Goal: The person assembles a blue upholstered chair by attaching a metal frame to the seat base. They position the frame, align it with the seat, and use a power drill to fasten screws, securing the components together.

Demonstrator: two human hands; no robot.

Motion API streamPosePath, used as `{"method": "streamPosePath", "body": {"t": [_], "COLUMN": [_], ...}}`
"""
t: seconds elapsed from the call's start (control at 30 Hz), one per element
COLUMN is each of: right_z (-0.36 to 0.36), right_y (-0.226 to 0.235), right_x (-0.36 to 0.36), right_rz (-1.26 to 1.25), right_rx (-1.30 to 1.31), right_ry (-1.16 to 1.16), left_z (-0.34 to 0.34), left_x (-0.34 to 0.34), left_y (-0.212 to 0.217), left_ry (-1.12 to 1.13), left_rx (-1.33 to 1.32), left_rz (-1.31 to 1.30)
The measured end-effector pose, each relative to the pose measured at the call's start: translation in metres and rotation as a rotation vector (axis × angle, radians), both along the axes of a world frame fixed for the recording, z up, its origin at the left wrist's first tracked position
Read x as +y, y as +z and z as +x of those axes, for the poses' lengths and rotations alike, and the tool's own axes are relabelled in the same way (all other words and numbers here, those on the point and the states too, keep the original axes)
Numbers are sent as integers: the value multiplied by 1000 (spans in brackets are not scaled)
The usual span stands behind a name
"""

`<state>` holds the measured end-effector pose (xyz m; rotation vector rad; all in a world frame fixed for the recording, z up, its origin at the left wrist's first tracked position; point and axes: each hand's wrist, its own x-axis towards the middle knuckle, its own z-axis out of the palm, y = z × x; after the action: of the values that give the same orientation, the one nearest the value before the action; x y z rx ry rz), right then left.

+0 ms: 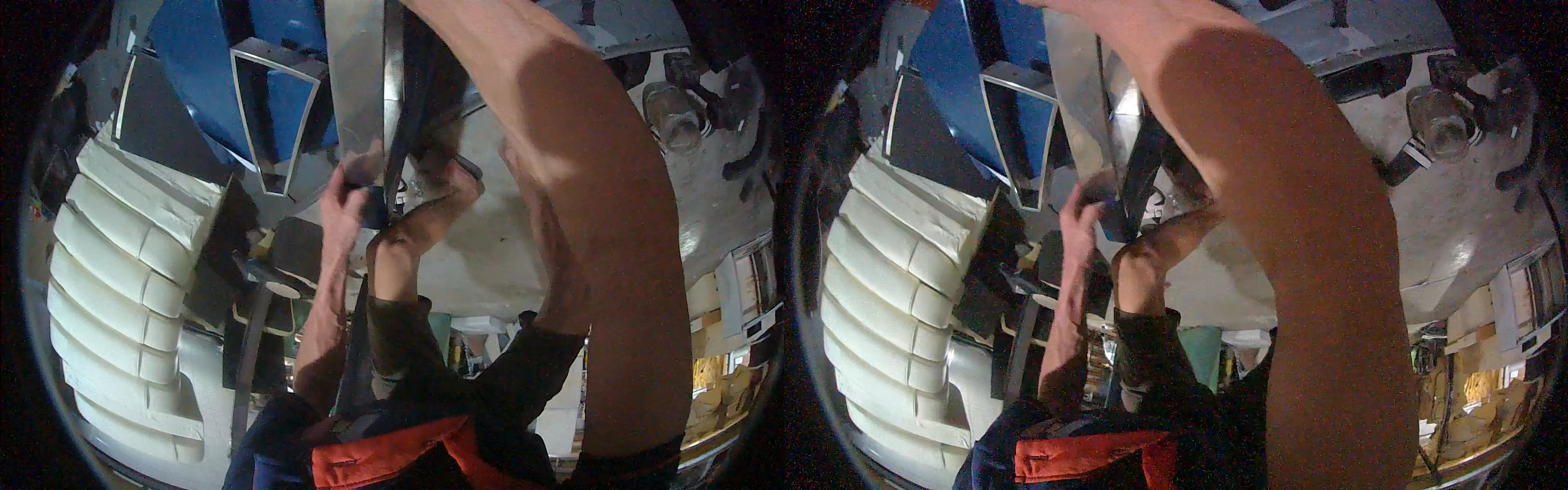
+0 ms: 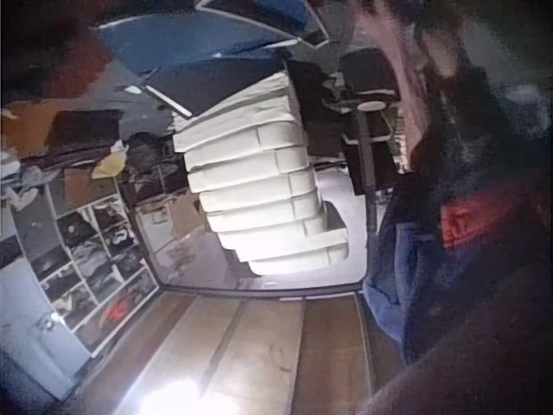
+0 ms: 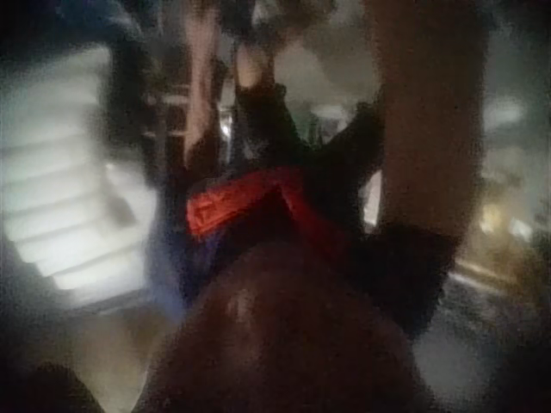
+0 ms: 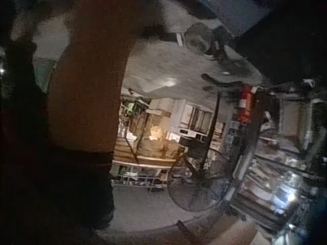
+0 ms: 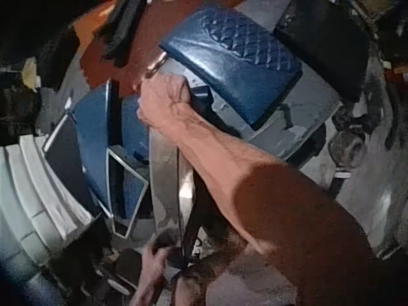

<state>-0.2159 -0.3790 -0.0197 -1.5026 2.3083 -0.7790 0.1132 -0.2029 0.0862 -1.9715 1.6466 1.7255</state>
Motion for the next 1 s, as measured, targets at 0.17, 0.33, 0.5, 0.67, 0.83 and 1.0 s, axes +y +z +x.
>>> {"method": "streamPosePath", "body": {"t": [0.17,0.33,0.5,0.67,0.83,1.0], "right_z": [-6,-7,-17,0,2,-26], "right_y": [34,38,45,47,77,28], "right_x": [6,17,13,3,2,13], "right_rz": [311,179,343,371,607,607], "right_rx": [-125,-3,85,67,22,225], "right_ry": [65,3,51,11,-77,9], "left_z": [-24,-27,-23,-14,12,22], "left_x": [9,28,29,39,35,60], "left_y": [16,9,-1,2,-2,-23], "left_ry": [-162,-153,-120,-2,140,362], "left_rx": [-188,-220,-204,-199,55,64], "left_rz": [-89,-392,-388,-436,-272,-199]}}
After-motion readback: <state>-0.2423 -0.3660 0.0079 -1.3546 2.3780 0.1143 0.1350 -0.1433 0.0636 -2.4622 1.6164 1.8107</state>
